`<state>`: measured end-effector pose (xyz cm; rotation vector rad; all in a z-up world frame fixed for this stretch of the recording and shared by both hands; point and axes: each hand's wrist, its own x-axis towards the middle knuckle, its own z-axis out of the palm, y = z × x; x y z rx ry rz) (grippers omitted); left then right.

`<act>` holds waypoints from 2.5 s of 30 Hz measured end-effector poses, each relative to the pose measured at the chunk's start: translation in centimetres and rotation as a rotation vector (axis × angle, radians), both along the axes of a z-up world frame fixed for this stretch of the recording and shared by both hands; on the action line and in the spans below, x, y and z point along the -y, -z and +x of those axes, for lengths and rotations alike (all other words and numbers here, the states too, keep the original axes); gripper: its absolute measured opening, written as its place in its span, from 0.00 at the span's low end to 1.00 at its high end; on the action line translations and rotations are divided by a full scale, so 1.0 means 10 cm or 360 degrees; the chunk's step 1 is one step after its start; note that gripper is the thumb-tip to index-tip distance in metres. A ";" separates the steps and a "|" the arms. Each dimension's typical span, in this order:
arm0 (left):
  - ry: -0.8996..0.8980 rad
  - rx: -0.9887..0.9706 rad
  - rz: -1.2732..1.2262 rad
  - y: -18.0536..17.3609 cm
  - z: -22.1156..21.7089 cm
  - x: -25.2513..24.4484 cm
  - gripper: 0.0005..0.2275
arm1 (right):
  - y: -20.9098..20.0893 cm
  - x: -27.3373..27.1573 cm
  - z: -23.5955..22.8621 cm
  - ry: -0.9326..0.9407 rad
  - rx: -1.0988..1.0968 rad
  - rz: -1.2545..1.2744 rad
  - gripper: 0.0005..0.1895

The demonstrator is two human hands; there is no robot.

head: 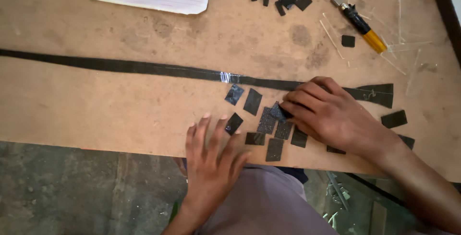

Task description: The person arranges small dark rectangular pieces on a work surface, then uses a utility knife to cut a long strip of dark material into smaller pieces. The cut pieces are placed among the others on the table.

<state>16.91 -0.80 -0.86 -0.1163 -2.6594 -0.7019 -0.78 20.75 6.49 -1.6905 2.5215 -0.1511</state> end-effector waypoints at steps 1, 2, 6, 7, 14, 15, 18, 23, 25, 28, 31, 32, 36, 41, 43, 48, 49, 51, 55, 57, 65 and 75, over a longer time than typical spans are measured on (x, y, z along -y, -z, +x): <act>0.0024 0.0028 0.0005 -0.02 -0.01 -0.01 0.20 | -0.01 0.02 -0.01 -0.0031 0.0013 0.0063 0.20; 0.0047 0.0055 0.0009 -0.03 -0.03 -0.04 0.21 | -0.01 0.04 -0.01 -0.0044 -0.0031 0.0064 0.21; 0.0160 0.0098 -0.0058 -0.09 -0.12 -0.07 0.18 | 0.02 0.08 -0.01 -0.0053 -0.0087 0.0018 0.22; 0.0162 0.0101 -0.0044 -0.09 -0.13 -0.08 0.16 | 0.03 0.07 -0.02 -0.0056 -0.0071 0.0002 0.21; 0.0133 0.0108 0.0029 -0.10 -0.05 -0.02 0.14 | 0.14 -0.01 -0.04 0.0079 -0.0024 -0.0044 0.23; 0.0129 0.0097 0.0041 -0.10 -0.04 -0.01 0.14 | 0.12 -0.03 -0.04 0.0101 -0.0042 -0.0054 0.24; 0.0108 0.0017 0.0007 -0.08 -0.04 0.00 0.14 | 0.06 -0.05 -0.07 0.0174 -0.0005 -0.0114 0.28; 0.0035 0.0012 -0.0062 -0.07 -0.02 -0.02 0.15 | 0.09 0.03 -0.03 0.0170 0.0033 -0.0259 0.24; 0.0027 0.0002 -0.0074 -0.08 -0.02 -0.05 0.16 | 0.13 0.11 -0.02 0.0175 0.0101 -0.0317 0.22; 0.0077 -0.0036 -0.0031 -0.08 -0.01 -0.11 0.17 | 0.15 0.20 -0.01 0.0070 0.0167 -0.0365 0.22; 0.0122 -0.0040 0.0042 -0.07 -0.01 -0.15 0.17 | 0.12 0.23 -0.03 0.0121 0.0313 -0.0348 0.18; 0.0093 -0.0051 0.0032 -0.07 -0.01 -0.16 0.17 | 0.11 0.23 -0.04 0.0100 0.0349 -0.0379 0.17; 0.0025 -0.0096 0.0062 -0.05 -0.02 -0.18 0.16 | 0.11 0.16 -0.09 0.0125 0.0546 -0.0422 0.12; -0.0070 -0.0109 0.0055 -0.04 -0.03 -0.15 0.15 | 0.12 0.12 -0.15 0.0285 0.0831 -0.0514 0.09; -0.0141 -0.0119 0.0045 -0.07 -0.04 -0.12 0.14 | 0.13 0.13 -0.14 0.0454 0.0985 -0.0489 0.08; -0.0254 -0.0088 0.0034 -0.14 -0.10 0.05 0.15 | 0.23 0.31 -0.03 0.0197 0.0621 -0.0629 0.10; -0.0252 -0.0062 0.0025 -0.15 -0.13 0.09 0.15 | 0.24 0.34 0.00 0.0164 0.0490 -0.0614 0.11; -0.0247 -0.0015 0.0007 -0.17 -0.19 0.16 0.15 | 0.26 0.39 0.04 0.0206 0.0429 -0.0521 0.11; -0.0250 -0.0061 -0.0051 -0.19 -0.35 0.29 0.14 | 0.26 0.41 0.02 0.0230 0.0405 -0.0480 0.14; -0.0257 -0.0058 -0.0062 -0.19 -0.40 0.32 0.14 | 0.28 0.36 0.04 0.0321 0.0494 -0.0432 0.17; -0.0354 -0.0088 0.0052 0.00 -0.39 0.34 0.12 | 0.27 0.30 -0.16 0.0604 0.0701 -0.0648 0.19; 0.0186 -0.0407 -0.0035 -0.05 0.03 -0.02 0.14 | 0.14 0.00 0.44 0.0409 -0.0115 -0.0379 0.24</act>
